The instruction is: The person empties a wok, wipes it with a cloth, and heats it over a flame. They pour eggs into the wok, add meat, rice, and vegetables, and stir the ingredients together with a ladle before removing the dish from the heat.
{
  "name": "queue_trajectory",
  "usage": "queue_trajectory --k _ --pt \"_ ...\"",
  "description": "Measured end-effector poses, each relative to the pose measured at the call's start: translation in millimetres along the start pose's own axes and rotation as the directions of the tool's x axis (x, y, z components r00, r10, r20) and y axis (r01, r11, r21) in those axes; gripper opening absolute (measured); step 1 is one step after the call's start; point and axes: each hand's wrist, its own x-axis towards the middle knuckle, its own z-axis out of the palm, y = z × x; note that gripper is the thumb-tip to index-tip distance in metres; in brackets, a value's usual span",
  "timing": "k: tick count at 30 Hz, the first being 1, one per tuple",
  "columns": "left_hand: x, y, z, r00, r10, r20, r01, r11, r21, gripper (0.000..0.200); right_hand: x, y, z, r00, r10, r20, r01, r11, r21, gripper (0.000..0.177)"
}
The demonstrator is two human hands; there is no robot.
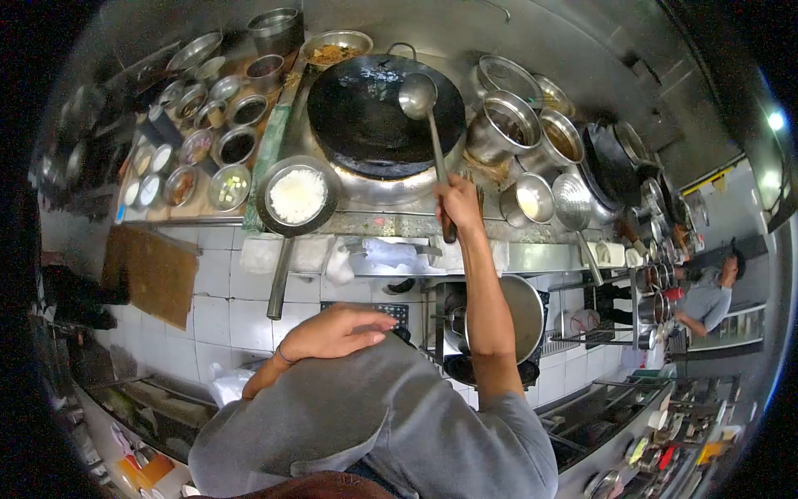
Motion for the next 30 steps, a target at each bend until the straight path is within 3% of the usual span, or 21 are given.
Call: queue_trajectory --k 4,8,10,12,14,16,18,20,23,28,30 --pt "-13.4 -3.2 6.5 0.998 -0.048 -0.046 0.05 0.998 0.026 0.036 25.8 -1.2 14.6 0.995 -0.078 -0.069 0.072 0.994 -0.086 0.013" --pt "-25.9 1.3 11.2 0.977 -0.175 -0.123 0.153 0.973 -0.175 0.036 45.9 12.9 17.2 0.992 -0.124 -0.036 0.121 0.989 -0.088 0.011" --pt "-29.3 2.3 11.0 0.966 -0.216 -0.141 0.184 0.959 -0.214 0.036 39.0 6.6 20.2 0.996 -0.09 -0.024 0.087 0.991 -0.104 0.014" --pt "-29.4 2.6 11.1 0.963 -0.225 -0.149 0.194 0.961 -0.199 0.036 27.1 -5.6 15.4 0.994 0.074 0.077 -0.08 0.994 0.078 0.013" --pt "-28.2 4.2 12.8 0.96 -0.229 -0.163 0.198 0.962 -0.187 0.036 33.2 2.3 6.9 0.956 0.147 0.254 -0.254 0.847 0.466 0.01" --pt "-24.6 7.0 15.4 0.96 -0.219 -0.175 0.189 0.966 -0.175 0.036 32.3 5.4 -7.6 0.875 0.134 0.465 -0.45 0.577 0.682 0.013" --pt "-21.6 13.0 17.3 0.959 -0.213 -0.187 0.184 0.969 -0.164 0.036 22.4 10.7 -21.4 0.856 0.074 0.511 -0.489 0.435 0.756 0.019" --pt "-17.2 13.5 20.6 0.96 -0.206 -0.189 0.177 0.972 -0.156 0.036 8.1 7.3 -42.7 0.823 -0.022 0.568 -0.517 0.388 0.763 0.021" --pt "-14.1 11.4 26.0 0.959 -0.217 -0.184 0.189 0.969 -0.159 0.037 -12.2 -10.6 -78.1 0.854 -0.013 0.52 -0.495 0.285 0.821 0.025" --pt "-16.1 16.1 35.3 0.952 -0.258 -0.163 0.22 0.951 -0.217 0.037 -31.3 -27.6 -144.9 0.921 -0.037 0.388 -0.35 0.361 0.864 0.025" --pt "-17.8 17.9 37.9 0.965 -0.224 -0.135 0.192 0.957 -0.218 0.037 -27.8 -24.6 -168.6 0.963 -0.042 0.265 -0.204 0.525 0.826 0.016"
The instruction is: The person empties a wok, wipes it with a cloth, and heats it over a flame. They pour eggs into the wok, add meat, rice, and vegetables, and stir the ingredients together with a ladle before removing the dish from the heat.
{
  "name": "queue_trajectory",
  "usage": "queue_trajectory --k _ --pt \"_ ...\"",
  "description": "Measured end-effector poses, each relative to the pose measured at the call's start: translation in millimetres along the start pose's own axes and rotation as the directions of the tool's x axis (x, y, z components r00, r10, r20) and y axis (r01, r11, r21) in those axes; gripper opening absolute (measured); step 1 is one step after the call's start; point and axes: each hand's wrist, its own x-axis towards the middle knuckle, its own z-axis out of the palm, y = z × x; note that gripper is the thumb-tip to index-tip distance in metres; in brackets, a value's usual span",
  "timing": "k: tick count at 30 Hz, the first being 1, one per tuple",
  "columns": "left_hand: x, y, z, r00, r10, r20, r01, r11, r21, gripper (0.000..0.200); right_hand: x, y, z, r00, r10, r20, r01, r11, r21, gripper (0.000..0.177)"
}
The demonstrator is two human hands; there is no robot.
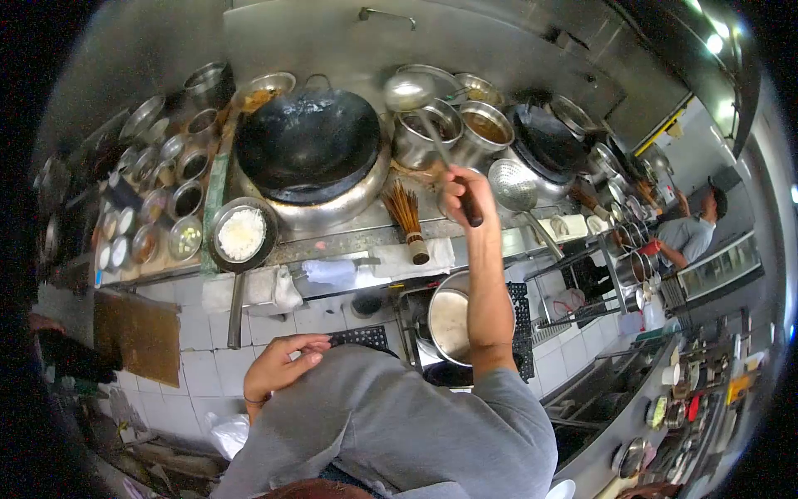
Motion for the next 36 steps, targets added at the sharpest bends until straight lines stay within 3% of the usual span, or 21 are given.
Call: queue_trajectory --k 2,4,6,9,12,13,15,16,17,18,20,22,23,24,25,26,28,30,32,34,36 --pt "-3.2 -0.8 2.3 1.0 0.02 0.015 -0.02 1.0 -0.002 0.038 1.2 -22.7 -22.8 0.998 0.025 -0.062 -0.046 0.937 -0.347 0.015" --pt "-4.8 -6.4 8.3 1.0 0.03 0.006 -0.03 1.0 -0.006 0.038 11.1 -25.4 -23.6 0.904 -0.227 -0.363 0.028 0.877 -0.479 0.016" --pt "-6.0 -5.3 9.3 1.0 0.016 0.026 -0.017 0.999 0.042 0.04 20.6 -35.8 -44.2 0.885 -0.276 -0.375 -0.03 0.769 -0.638 0.012" --pt "-11.1 1.7 11.4 0.999 -0.023 0.029 0.021 0.997 0.069 0.042 18.5 -22.3 -59.9 0.836 -0.5 -0.228 -0.069 0.316 -0.946 0.021" --pt "-14.6 3.4 6.3 0.997 -0.075 0.007 0.075 0.997 0.025 0.043 -1.4 24.1 -75.4 0.683 -0.73 -0.018 -0.073 -0.044 -0.996 0.043" --pt "-16.8 2.9 4.3 0.995 -0.095 -0.002 0.095 0.995 0.001 0.043 -17.0 37.9 -71.3 0.687 -0.726 -0.004 -0.007 -0.001 -1.0 0.053" --pt "-19.1 -3.5 -0.3 0.994 -0.107 -0.028 0.107 0.994 -0.009 0.044 -51.9 73.6 -70.0 0.693 -0.708 -0.137 -0.001 0.188 -0.982 0.049" --pt "-19.3 -6.1 -2.9 0.993 -0.108 -0.043 0.108 0.994 -0.015 0.044 -56.8 93.5 -130.1 0.652 -0.757 -0.04 0.045 0.091 -0.995 0.047" --pt "-19.8 -6.8 -6.0 0.994 -0.105 -0.04 0.104 0.994 -0.011 0.044 -78.7 115.8 -115.6 0.624 -0.781 0.032 0.045 -0.006 -0.999 0.045" --pt "-20.0 -7.1 -9.5 0.994 -0.099 -0.038 0.099 0.995 -0.006 0.044 -97.9 134.1 -108.8 0.667 -0.733 -0.138 -0.05 0.14 -0.989 0.045" --pt "-17.9 -8.8 -16.4 0.996 -0.087 -0.016 0.087 0.996 -0.002 0.043 -115.4 168.4 -149.1 0.673 -0.721 -0.165 -0.061 0.168 -0.984 0.042" --pt "-13.2 -10.9 -23.3 0.996 -0.077 0.046 0.077 0.997 0.001 0.043 -124.5 181.6 -154.4 0.702 -0.66 -0.267 -0.275 0.095 -0.957 0.043" --pt "-9.5 -9.4 -27.3 0.994 -0.087 0.065 0.086 0.996 0.02 0.042 -119.6 188.5 -168.4 0.701 -0.695 -0.161 -0.2 0.024 -0.979 0.045" --pt "-4.2 -6.4 -30.7 0.99 -0.094 0.102 0.091 0.995 0.039 0.041 -114.8 188.6 -168.4 0.713 -0.672 -0.2 -0.282 -0.014 -0.959 0.046" --pt "3.2 -4.8 -33.0 0.982 -0.102 0.158 0.094 0.994 0.058 0.041 -105.6 191.6 -178.4 0.712 -0.696 -0.095 -0.244 -0.119 -0.962 0.047" --pt "10.0 -7.1 -35.8 0.979 -0.082 0.185 0.069 0.995 0.074 0.039 -100.5 184.7 -172.1 0.761 -0.597 -0.254 -0.392 -0.112 -0.913 0.047" --pt "18.7 -15.7 -41.2 0.97 -0.047 0.238 0.027 0.996 0.089 0.037 -92.0 184.7 -195.5 0.727 -0.685 -0.044 -0.308 -0.268 -0.913 0.048" --pt "27.2 -12.6 -46.9 0.952 -0.05 0.303 0.011 0.992 0.128 0.037 -90.3 173.7 -179.3 0.735 -0.662 -0.147 -0.42 -0.274 -0.865 0.039" --pt "35.4 -4.8 -53.2 0.932 -0.048 0.36 -0.019 0.983 0.182 0.041 -94.0 172.0 -171.9 0.671 -0.738 0.068 -0.38 -0.421 -0.823 0.034" --pt "43.0 -2.7 -58.6 0.901 -0.059 0.429 -0.02 0.984 0.178 0.043 -104.7 176.5 -148.3 0.564 -0.807 0.174 -0.37 -0.435 -0.821 0.03" --pt "51.2 -2.5 -64.4 0.862 -0.058 0.504 -0.038 0.983 0.178 0.044 -125.6 191.4 -124.0 0.499 -0.858 0.121 -0.363 -0.334 -0.87 0.02"
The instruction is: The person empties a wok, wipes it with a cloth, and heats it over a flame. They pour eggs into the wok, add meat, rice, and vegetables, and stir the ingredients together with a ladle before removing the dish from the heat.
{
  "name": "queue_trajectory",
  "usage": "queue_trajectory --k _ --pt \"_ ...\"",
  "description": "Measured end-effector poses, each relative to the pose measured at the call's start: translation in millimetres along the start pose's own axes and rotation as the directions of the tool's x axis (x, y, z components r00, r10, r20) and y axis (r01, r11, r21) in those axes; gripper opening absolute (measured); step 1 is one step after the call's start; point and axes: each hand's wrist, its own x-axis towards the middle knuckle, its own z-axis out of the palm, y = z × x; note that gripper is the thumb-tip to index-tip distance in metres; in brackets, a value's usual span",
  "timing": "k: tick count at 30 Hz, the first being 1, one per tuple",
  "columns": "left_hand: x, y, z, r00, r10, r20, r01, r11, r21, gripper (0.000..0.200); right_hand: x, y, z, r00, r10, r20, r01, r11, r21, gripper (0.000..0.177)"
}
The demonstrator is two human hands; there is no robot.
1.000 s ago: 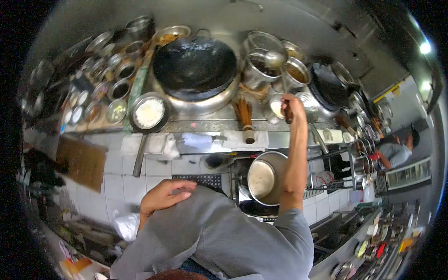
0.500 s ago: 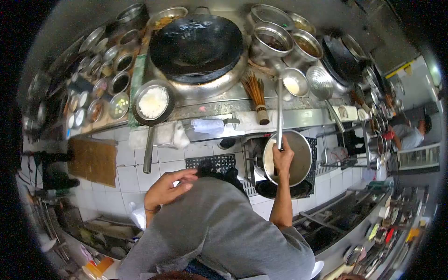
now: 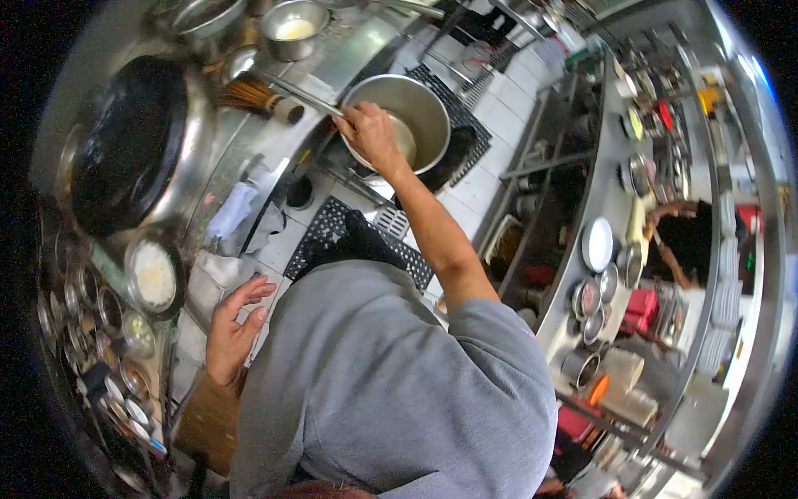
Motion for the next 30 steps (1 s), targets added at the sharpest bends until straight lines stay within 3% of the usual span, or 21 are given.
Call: queue_trajectory --k 2,4,7,8,9,10,11,12,13,15,16,17,20,22,25,27,30 --pt "6.4 -4.6 -5.4 0.996 0.003 0.088 0.002 0.998 -0.055 0.046 -29.6 -13.7 -15.6 0.993 0.115 0.017 -0.116 0.992 0.057 0.016" --pt "16.0 -11.6 -11.3 0.979 -0.003 0.203 0.022 0.995 -0.094 0.047 -80.3 -9.6 -12.7 0.977 0.161 -0.138 -0.165 0.986 -0.023 0.01" --pt "34.9 -25.0 -8.1 0.962 0.036 0.271 -0.011 0.996 -0.091 0.048 -175.5 -6.8 -14.5 0.888 0.448 -0.106 -0.458 0.883 -0.104 0.042" --pt "41.8 -27.8 -5.7 0.957 0.028 0.288 0.008 0.992 -0.124 0.047 -209.1 -15.3 -17.3 0.775 0.628 -0.073 -0.632 0.769 -0.099 0.045" --pt "46.4 -30.6 -2.4 0.951 0.021 0.308 0.029 0.987 -0.156 0.046 -247.3 -14.7 -22.5 0.627 0.773 0.099 -0.746 0.632 -0.211 0.049" --pt "50.4 -33.3 1.3 0.943 0.011 0.332 0.054 0.981 -0.187 0.044 -290.4 -14.4 -23.5 0.518 0.838 0.168 -0.789 0.545 -0.285 0.052" --pt "54.5 -35.5 6.0 0.935 0.007 0.355 0.071 0.975 -0.208 0.039 -343.5 -11.9 -16.8 0.5 0.858 0.118 -0.817 0.512 -0.266 0.05" --pt "58.4 -35.0 9.5 0.923 0.001 0.385 0.087 0.973 -0.212 0.037 -396.6 -6.8 -16.8 0.234 0.938 0.256 -0.836 0.328 -0.44 0.049" --pt "62.3 -34.8 12.4 0.913 -0.006 0.408 0.103 0.971 -0.217 0.036 -454.4 -10.9 -25.9 0.18 0.904 0.388 -0.792 0.368 -0.487 0.048" --pt "67.8 -35.9 18.0 0.905 0.028 0.425 0.081 0.969 -0.236 0.033 -512.0 -32.1 -45.5 -0.144 0.861 0.488 -0.664 0.282 -0.692 0.045" --pt "70.2 -36.7 19.0 0.901 0.036 0.431 0.079 0.966 -0.245 0.033 -525.6 -43.5 -52.5 -0.25 0.899 0.36 -0.754 0.052 -0.654 0.041" --pt "72.1 -37.9 19.8 0.898 0.041 0.438 0.08 0.964 -0.254 0.033 -537.5 -56.1 -54.0 -0.079 0.97 0.228 -0.808 0.071 -0.584 0.034" --pt "78.2 -40.5 25.4 0.905 0.02 0.424 0.101 0.96 -0.26 0.033 -541.6 -55.2 -49.2 -0.275 0.951 0.139 -0.917 -0.216 -0.336 0.034" --pt "82.7 -35.3 31.4 0.915 0.001 0.402 0.108 0.962 -0.249 0.033 -547.0 -46.1 -30.6 -0.219 0.972 0.079 -0.951 -0.195 -0.238 0.033" --pt "85.6 -26.2 41.9 0.934 0.023 0.357 0.058 0.975 -0.216 0.032 -530.5 -25.7 -10.3 0.09 0.995 0.05 -0.937 0.102 -0.333 0.038" --pt "87.7 -26.4 49.8 0.943 0.056 0.328 0.016 0.977 -0.213 0.032 -485.7 -21.5 -25.6 0.058 0.986 0.159 -0.963 0.098 -0.253 0.037" --pt "82.1 -10.0 81.6 0.952 0.076 0.297 -0.038 0.991 -0.131 0.033 -480.8 3.9 -12.7 0.102 0.987 0.124 -0.991 0.112 -0.078 0.036"
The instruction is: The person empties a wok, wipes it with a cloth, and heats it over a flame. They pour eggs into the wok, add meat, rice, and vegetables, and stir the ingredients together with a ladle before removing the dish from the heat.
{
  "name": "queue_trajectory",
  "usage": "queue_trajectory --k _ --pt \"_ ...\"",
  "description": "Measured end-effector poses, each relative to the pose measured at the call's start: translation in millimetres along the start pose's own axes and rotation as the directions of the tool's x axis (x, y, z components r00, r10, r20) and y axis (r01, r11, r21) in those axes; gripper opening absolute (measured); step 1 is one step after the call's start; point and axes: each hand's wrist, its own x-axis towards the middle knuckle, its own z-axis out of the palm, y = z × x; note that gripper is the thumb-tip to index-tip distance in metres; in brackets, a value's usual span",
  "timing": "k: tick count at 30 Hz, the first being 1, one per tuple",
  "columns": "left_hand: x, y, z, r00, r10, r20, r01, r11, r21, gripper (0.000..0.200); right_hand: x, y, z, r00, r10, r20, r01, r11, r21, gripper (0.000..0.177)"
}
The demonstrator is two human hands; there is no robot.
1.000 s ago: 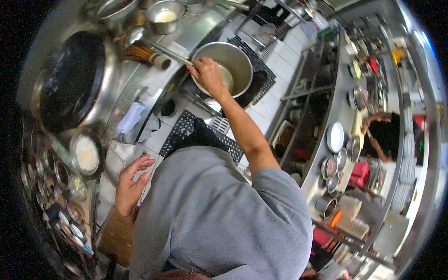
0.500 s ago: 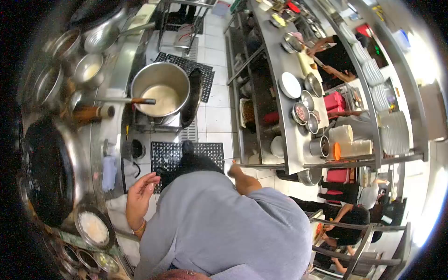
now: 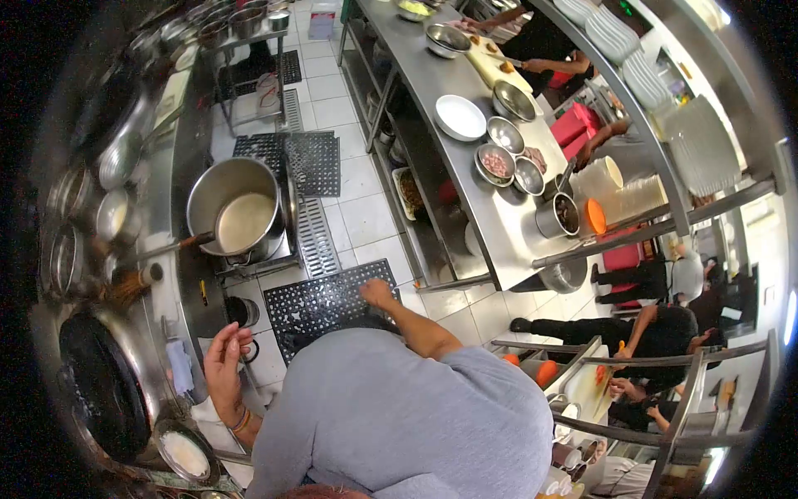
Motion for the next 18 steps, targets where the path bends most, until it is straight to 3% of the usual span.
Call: queue_trajectory --k 4,6,9,10,12,13,14,15,16,17,18 --pt "-5.6 1.0 51.2 0.997 -0.074 -0.016 0.074 0.996 0.047 0.028 1.2 24.3 -2.7 0.997 -0.063 0.048 0.065 0.997 -0.045 0.038" --pt "-12.3 -3.1 70.6 0.995 -0.072 0.067 0.065 0.992 0.109 0.034 -23.6 38.5 -27.3 0.994 -0.047 0.101 0.05 0.998 -0.03 0.039" --pt "-20.1 12.7 105.5 0.991 -0.053 0.125 0.026 0.977 0.21 0.032 -12.2 126.3 9.2 0.977 0.167 0.132 -0.164 0.986 -0.033 0.04" --pt "-22.5 24.2 108.1 0.996 -0.019 0.082 -0.004 0.961 0.276 0.031 -12.7 136.5 3.5 0.967 0.216 0.134 -0.214 0.976 -0.03 0.041" --pt "-25.7 48.7 103.4 0.998 0.057 0.009 -0.056 0.917 0.396 0.03 -13.6 133.2 -40.1 0.962 0.147 0.231 -0.153 0.988 0.007 0.039" --pt "-27.9 66.1 98.0 0.979 0.201 -0.045 -0.159 0.876 0.455 0.03 -6.2 142.9 -42.1 0.965 0.168 0.203 -0.183 0.982 0.058 0.038" --pt "-30.9 86.9 91.5 0.935 0.343 -0.089 -0.252 0.82 0.514 0.031 1.0 151.4 -42.0 0.966 0.191 0.175 -0.211 0.972 0.105 0.036" --pt "-34.8 109.0 88.3 0.821 0.546 -0.167 -0.414 0.77 0.486 0.033 13.9 164.4 -36.5 0.978 0.158 0.137 -0.172 0.98 0.097 0.032" --pt "-37.9 145.2 67.9 0.817 0.521 -0.247 -0.467 0.849 0.248 0.038 28.1 175.8 -30.7 0.987 0.125 0.098 -0.133 0.988 0.082 0.029" --pt "-53.4 175.1 82.2 0.64 0.664 -0.388 -0.549 0.748 0.373 0.044 53.1 201.2 -6.9 0.994 -0.063 0.094 0.069 0.995 -0.066 0.025" --pt "-62.7 192.6 87.0 0.518 0.721 -0.46 -0.574 0.692 0.439 0.044 71.3 221.5 8.4 0.962 -0.243 0.121 0.265 0.939 -0.218 0.022"
